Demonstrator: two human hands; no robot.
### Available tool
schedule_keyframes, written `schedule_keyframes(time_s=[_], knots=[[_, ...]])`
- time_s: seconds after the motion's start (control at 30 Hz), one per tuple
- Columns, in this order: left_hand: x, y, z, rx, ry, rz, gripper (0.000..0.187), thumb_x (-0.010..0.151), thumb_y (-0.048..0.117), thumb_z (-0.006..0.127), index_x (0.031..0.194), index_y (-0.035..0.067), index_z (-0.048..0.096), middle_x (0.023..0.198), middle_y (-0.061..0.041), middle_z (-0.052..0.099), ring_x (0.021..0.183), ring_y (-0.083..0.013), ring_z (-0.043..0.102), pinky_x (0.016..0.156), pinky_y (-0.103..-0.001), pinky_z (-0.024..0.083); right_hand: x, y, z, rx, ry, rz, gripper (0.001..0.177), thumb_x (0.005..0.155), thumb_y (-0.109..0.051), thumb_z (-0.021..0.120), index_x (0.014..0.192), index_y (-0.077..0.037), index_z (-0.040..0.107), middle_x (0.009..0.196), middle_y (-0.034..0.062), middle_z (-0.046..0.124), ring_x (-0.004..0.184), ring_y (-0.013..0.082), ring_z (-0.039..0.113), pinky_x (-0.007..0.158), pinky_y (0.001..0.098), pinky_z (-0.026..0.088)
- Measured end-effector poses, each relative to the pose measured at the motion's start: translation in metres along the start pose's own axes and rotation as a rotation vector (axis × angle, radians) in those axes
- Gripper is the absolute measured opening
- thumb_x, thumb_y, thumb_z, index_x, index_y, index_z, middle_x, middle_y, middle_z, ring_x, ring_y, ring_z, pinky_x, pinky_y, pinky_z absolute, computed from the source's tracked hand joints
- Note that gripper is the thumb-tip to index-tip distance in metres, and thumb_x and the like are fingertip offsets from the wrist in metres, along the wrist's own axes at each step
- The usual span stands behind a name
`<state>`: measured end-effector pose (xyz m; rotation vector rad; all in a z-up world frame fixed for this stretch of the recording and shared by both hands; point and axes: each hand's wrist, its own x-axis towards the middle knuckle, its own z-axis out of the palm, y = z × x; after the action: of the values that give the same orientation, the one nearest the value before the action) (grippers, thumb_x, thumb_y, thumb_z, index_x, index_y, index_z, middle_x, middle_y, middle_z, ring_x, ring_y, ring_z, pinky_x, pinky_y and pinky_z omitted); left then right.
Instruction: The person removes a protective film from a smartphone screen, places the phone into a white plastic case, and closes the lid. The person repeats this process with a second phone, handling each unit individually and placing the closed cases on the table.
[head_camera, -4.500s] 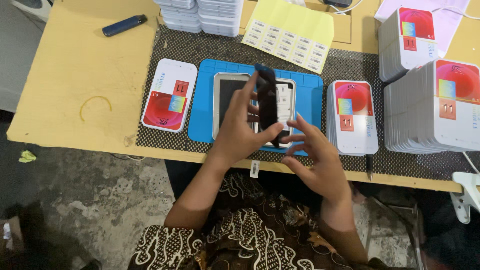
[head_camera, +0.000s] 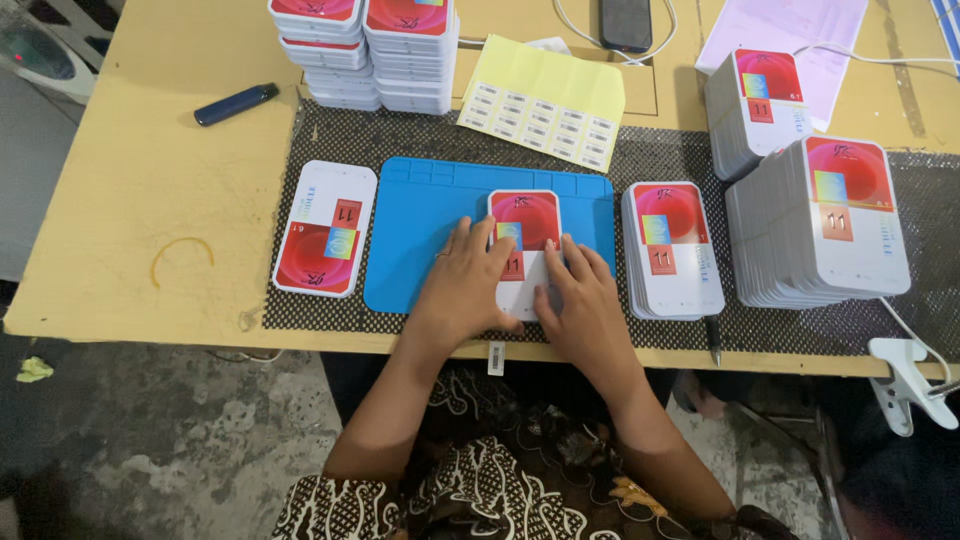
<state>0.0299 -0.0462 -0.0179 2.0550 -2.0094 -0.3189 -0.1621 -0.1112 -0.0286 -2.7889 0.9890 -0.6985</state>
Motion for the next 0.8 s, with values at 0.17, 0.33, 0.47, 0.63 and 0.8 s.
schedule_keyframes(time_s=[0.17, 0.33, 0.47, 0.63, 0.8], knots=[[-0.036, 0.031, -0.032, -0.146, 0.027, -0.081, 0.092, 0.072, 0.035, 0.092, 0.148, 0.006, 0.049, 0.150, -0.033, 0.040, 0.146, -0.0613, 0.030, 0.121, -0.070, 0.029, -0.014, -0.012, -0.009, 0.190, -0.022, 0.092, 0.062, 0.090, -0.021, 0.070, 0.147, -0.001, 0.056, 0.145, 0.0273, 0.055, 0.139, 0.0478, 0.048, 0.118, 0.0535, 0.037], [-0.045, 0.057, -0.031, -0.187, 0.070, -0.063, 0.065, 0.083, 0.017, 0.085, 0.139, -0.002, 0.058, 0.140, -0.035, 0.052, 0.144, -0.0611, 0.034, 0.118, -0.071, 0.032, -0.027, -0.018, -0.014, 0.342, -0.001, 0.179, 0.066, 0.087, -0.021, 0.079, 0.145, 0.003, 0.056, 0.149, 0.0302, 0.051, 0.141, 0.0503, 0.045, 0.117, 0.0567, 0.038], [-0.032, 0.084, -0.022, -0.358, 0.330, 0.056, 0.063, 0.078, 0.012, 0.087, 0.134, -0.001, 0.063, 0.139, -0.038, 0.049, 0.139, -0.0624, 0.040, 0.112, -0.072, 0.038, -0.026, -0.015, -0.060, 0.391, 0.147, 0.264, 0.068, 0.085, -0.013, 0.078, 0.147, 0.000, 0.054, 0.155, 0.0310, 0.045, 0.138, 0.0519, 0.049, 0.111, 0.0538, 0.046], [-0.003, 0.128, 0.004, -0.480, 0.408, 0.234, 0.067, 0.079, 0.016, 0.086, 0.139, 0.002, 0.060, 0.141, -0.036, 0.046, 0.138, -0.0595, 0.044, 0.110, -0.068, 0.042, -0.035, 0.030, -0.104, 0.309, 0.235, 0.356, 0.067, 0.082, -0.014, 0.082, 0.143, 0.000, 0.058, 0.150, 0.0332, 0.050, 0.135, 0.0552, 0.051, 0.108, 0.0559, 0.047], [0.032, 0.158, 0.033, -0.344, 0.406, 0.296, 0.069, 0.081, 0.012, 0.082, 0.143, -0.002, 0.055, 0.145, -0.040, 0.044, 0.142, -0.0574, 0.041, 0.117, -0.061, 0.038, -0.047, 0.080, -0.088, 0.240, 0.285, 0.405, 0.063, 0.085, -0.013, 0.081, 0.143, -0.003, 0.060, 0.147, 0.0279, 0.055, 0.133, 0.0486, 0.055, 0.107, 0.0526, 0.048]])
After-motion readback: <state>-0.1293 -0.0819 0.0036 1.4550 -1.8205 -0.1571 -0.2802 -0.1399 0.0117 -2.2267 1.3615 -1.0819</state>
